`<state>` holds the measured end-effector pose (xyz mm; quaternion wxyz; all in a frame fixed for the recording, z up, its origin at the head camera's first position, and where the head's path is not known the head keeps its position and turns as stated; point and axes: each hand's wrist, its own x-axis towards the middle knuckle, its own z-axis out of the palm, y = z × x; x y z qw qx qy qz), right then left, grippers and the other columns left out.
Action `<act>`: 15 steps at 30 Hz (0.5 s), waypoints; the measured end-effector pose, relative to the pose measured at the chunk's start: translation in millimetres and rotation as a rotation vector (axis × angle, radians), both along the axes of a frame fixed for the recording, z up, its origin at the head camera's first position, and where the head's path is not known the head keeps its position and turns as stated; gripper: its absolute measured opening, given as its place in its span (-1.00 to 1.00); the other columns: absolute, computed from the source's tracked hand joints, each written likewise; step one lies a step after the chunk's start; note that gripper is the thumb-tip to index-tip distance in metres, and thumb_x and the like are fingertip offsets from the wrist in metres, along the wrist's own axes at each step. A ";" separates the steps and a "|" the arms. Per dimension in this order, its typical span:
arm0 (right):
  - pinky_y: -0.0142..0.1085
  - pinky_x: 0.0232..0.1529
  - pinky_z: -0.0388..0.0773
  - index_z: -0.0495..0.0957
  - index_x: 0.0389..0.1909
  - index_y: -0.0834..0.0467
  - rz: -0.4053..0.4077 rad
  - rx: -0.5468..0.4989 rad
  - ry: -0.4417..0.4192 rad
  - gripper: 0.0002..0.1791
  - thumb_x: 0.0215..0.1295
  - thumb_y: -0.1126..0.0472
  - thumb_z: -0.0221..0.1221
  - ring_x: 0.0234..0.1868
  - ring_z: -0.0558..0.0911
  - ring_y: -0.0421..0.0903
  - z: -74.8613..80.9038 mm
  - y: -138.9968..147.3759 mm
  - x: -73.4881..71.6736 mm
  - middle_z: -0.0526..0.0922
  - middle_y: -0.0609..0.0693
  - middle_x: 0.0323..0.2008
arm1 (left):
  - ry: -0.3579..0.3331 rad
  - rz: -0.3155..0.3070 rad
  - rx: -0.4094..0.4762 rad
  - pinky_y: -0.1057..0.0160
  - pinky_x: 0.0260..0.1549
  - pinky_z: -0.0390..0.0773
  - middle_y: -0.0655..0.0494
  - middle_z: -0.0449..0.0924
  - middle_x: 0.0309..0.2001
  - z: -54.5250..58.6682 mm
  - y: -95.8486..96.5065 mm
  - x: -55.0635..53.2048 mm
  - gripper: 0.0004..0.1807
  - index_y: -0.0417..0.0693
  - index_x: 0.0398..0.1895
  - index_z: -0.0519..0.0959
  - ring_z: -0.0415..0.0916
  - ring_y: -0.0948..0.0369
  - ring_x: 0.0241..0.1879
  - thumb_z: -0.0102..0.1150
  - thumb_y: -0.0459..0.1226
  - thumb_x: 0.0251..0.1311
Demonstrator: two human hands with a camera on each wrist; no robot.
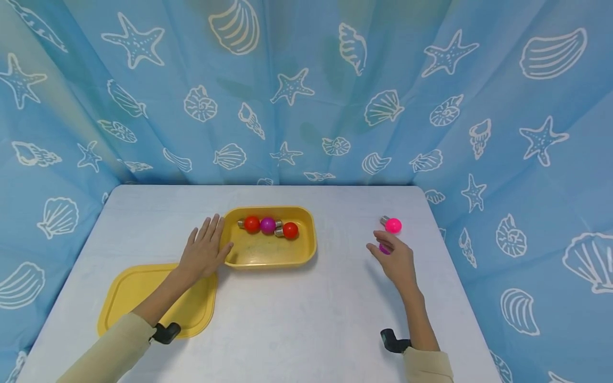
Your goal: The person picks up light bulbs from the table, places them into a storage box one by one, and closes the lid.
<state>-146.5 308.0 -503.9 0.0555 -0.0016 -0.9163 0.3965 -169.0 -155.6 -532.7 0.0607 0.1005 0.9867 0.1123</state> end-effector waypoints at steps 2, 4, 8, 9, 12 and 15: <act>-0.33 0.14 0.47 0.54 0.23 0.23 -0.033 -0.001 -0.010 -0.50 0.36 0.09 0.29 0.21 0.56 0.11 -1.0 8.2 6.7 0.61 0.18 0.16 | 0.000 -0.002 0.000 -0.21 0.43 -0.18 -0.19 -0.22 0.59 -0.2 0.2 -0.1 -0.15 -0.25 0.59 -0.13 -0.30 -0.13 0.55 -0.15 0.06 0.48; -0.36 0.16 0.46 0.55 0.22 0.23 -0.075 -0.006 -0.011 -0.52 0.38 0.09 0.27 0.21 0.56 0.10 -3.3 15.6 11.6 0.61 0.17 0.16 | -0.004 -0.002 0.000 -0.21 0.43 -0.18 -0.19 -0.22 0.59 -0.6 0.0 -0.5 -0.15 -0.25 0.59 -0.13 -0.31 -0.12 0.55 -0.16 0.07 0.48; -0.08 0.23 0.45 0.54 0.22 0.25 -0.165 -0.029 -0.020 -0.52 0.43 0.05 0.21 0.25 0.52 0.14 -10.0 30.0 17.1 0.60 0.18 0.17 | -0.005 -0.004 0.003 -0.21 0.43 -0.18 -0.19 -0.22 0.59 -1.4 -0.9 -1.3 -0.15 -0.25 0.59 -0.14 -0.31 -0.12 0.55 -0.17 0.07 0.48; 0.00 0.24 0.43 0.53 0.23 0.25 -0.184 -0.032 -0.029 -0.51 0.44 0.03 0.20 0.28 0.49 0.15 -12.4 33.8 17.7 0.59 0.19 0.18 | -0.003 -0.005 0.002 -0.21 0.43 -0.18 -0.19 -0.22 0.59 -2.0 -1.0 -1.6 -0.15 -0.24 0.59 -0.14 -0.30 -0.12 0.55 -0.17 0.07 0.48; 0.15 0.26 0.36 0.51 0.25 0.25 -0.213 -0.043 -0.050 -0.48 0.44 0.00 0.18 0.34 0.40 0.21 -20.2 43.9 18.7 0.54 0.22 0.23 | 0.001 -0.009 0.005 -0.22 0.43 -0.18 -0.20 -0.22 0.58 -3.1 -1.2 -2.1 -0.16 -0.25 0.59 -0.13 -0.29 -0.13 0.54 -0.18 0.07 0.48; 0.16 0.28 0.33 0.50 0.26 0.27 -0.217 -0.036 -0.070 -0.47 0.43 0.02 0.20 0.37 0.35 0.24 -27.4 50.2 19.0 0.51 0.25 0.25 | -0.004 -0.009 -0.008 -0.21 0.43 -0.18 -0.19 -0.23 0.59 -4.0 -1.4 -2.6 -0.16 -0.24 0.59 -0.14 -0.29 -0.13 0.54 -0.21 0.08 0.49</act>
